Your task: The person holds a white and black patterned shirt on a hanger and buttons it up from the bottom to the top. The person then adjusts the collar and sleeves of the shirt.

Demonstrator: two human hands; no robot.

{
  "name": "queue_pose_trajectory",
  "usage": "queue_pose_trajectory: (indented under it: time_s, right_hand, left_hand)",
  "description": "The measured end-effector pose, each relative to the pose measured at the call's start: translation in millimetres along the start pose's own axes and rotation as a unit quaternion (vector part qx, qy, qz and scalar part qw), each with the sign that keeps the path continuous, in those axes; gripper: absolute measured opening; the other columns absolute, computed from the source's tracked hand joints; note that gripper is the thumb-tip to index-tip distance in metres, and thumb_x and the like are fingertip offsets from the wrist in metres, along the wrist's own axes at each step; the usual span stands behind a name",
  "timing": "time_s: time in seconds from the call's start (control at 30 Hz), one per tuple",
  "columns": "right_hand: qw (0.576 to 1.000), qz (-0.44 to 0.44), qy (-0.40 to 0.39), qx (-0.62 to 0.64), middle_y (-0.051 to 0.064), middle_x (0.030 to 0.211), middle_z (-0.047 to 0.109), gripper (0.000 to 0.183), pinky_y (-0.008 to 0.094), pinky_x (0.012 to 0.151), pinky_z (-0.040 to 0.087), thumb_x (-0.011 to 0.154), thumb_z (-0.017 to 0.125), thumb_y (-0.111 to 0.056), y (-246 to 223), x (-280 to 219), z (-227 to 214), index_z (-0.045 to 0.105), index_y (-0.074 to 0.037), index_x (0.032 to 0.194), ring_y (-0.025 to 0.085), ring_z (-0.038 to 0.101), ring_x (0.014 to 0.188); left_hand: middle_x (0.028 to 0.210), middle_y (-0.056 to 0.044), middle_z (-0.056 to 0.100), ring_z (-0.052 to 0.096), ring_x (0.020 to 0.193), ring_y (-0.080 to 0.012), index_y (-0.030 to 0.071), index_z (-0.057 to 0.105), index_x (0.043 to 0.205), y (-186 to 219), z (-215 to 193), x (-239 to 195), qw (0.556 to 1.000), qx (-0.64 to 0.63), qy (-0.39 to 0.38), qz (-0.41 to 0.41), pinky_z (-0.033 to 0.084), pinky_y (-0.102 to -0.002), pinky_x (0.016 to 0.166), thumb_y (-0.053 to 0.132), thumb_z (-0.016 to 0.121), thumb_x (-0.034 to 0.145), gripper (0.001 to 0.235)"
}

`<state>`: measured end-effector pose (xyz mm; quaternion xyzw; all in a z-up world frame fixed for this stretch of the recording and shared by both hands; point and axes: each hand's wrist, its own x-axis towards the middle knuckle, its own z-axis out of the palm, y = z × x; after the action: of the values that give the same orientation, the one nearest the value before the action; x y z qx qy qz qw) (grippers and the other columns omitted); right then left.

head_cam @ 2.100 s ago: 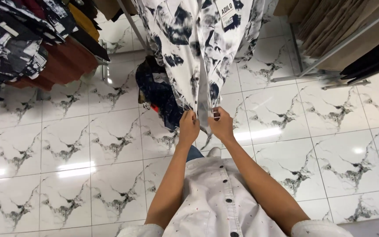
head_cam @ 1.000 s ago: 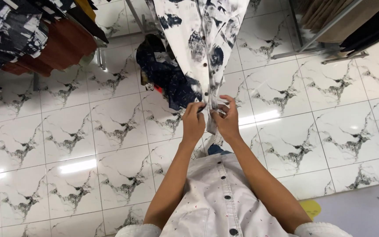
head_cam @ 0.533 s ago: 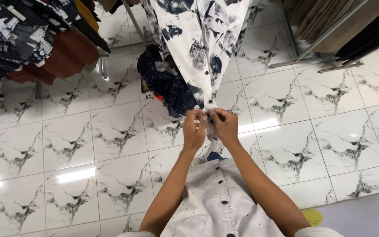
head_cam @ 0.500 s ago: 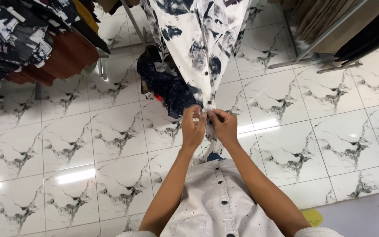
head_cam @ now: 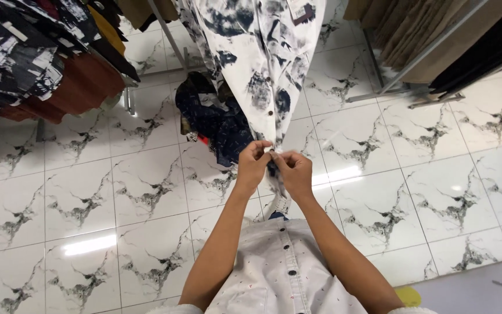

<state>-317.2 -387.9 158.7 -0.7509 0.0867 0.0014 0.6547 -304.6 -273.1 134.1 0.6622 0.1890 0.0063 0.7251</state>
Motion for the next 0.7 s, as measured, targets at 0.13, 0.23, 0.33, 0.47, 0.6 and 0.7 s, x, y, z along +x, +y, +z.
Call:
queue_pose_trajectory:
  time_s: [0.13,0.23,0.33,0.47,0.6,0.7]
  right_hand:
    - [0.995,0.036,-0.036,0.082,-0.005,0.06,0.05,0.057,0.017,0.06,0.031,0.093,0.069,-0.002,-12.6,-1.4,-3.8,0.044,0.009,0.144,0.001,0.04,0.06]
    - [0.995,0.039,-0.064,0.068,-0.004,0.062,0.056,0.036,0.018,0.057,0.033,0.097,0.07,-0.01,24.6,12.2,-6.6,0.062,0.011,0.125,0.001,0.044,0.06]
    - [0.999,0.033,-0.023,0.028,0.001,0.062,0.061,0.013,0.021,0.055,0.042,0.098,0.069,-0.011,19.6,12.0,-4.2,0.077,-0.005,0.106,0.005,0.049,0.058]
    - [0.995,-0.04,0.068,-0.061,0.01,0.089,0.075,0.009,0.029,0.065,0.058,0.091,0.078,-0.016,16.2,12.7,-0.7,0.08,-0.008,0.094,0.019,0.072,0.08]
    - [0.997,-0.02,0.073,-0.023,0.01,0.085,0.073,0.015,0.028,0.069,0.058,0.088,0.077,-0.01,4.2,11.8,-3.8,0.077,-0.005,0.102,0.014,0.069,0.078]
    - [0.999,-0.009,0.04,-0.003,0.016,0.093,0.072,0.019,0.039,0.074,0.058,0.094,0.063,-0.006,-12.7,12.4,-2.3,0.074,0.0,0.108,0.02,0.067,0.087]
  left_hand:
    - [0.089,-0.007,0.07,0.059,0.081,-0.0115,0.005,0.075,0.114,6.1,-6.1,-3.8,1.0,-0.021,0.0,-0.007,0.051,-0.029,0.076,0.004,0.067,0.088,0.027]
    - [0.088,-0.007,0.069,0.057,0.078,-0.0109,0.007,0.076,0.115,-11.1,-15.5,3.2,1.0,-0.01,-0.003,-0.001,0.05,-0.03,0.074,0.004,0.065,0.093,0.025]
    - [0.081,-0.003,0.063,0.057,0.073,-0.0101,0.01,0.076,0.105,-8.5,-17.6,1.9,1.0,0.022,0.001,0.003,0.05,-0.029,0.071,0.005,0.063,0.094,0.017]
    - [0.088,-0.008,0.062,0.058,0.079,-0.0158,0.006,0.069,0.104,-3.6,-19.5,-0.2,0.999,0.037,0.004,0.038,0.051,-0.033,0.074,0.003,0.057,0.099,0.014]
    - [0.106,-0.01,0.058,0.063,0.088,-0.0208,0.007,0.068,0.098,9.9,-23.0,-3.8,0.989,0.107,0.038,0.092,0.056,-0.037,0.082,0.001,0.058,0.097,0.011]
    - [0.1,-0.015,0.059,0.066,0.089,-0.0283,0.003,0.066,0.101,29.9,-24.7,-10.5,0.991,0.105,0.028,0.077,0.055,-0.04,0.083,0.004,0.054,0.1,0.012]
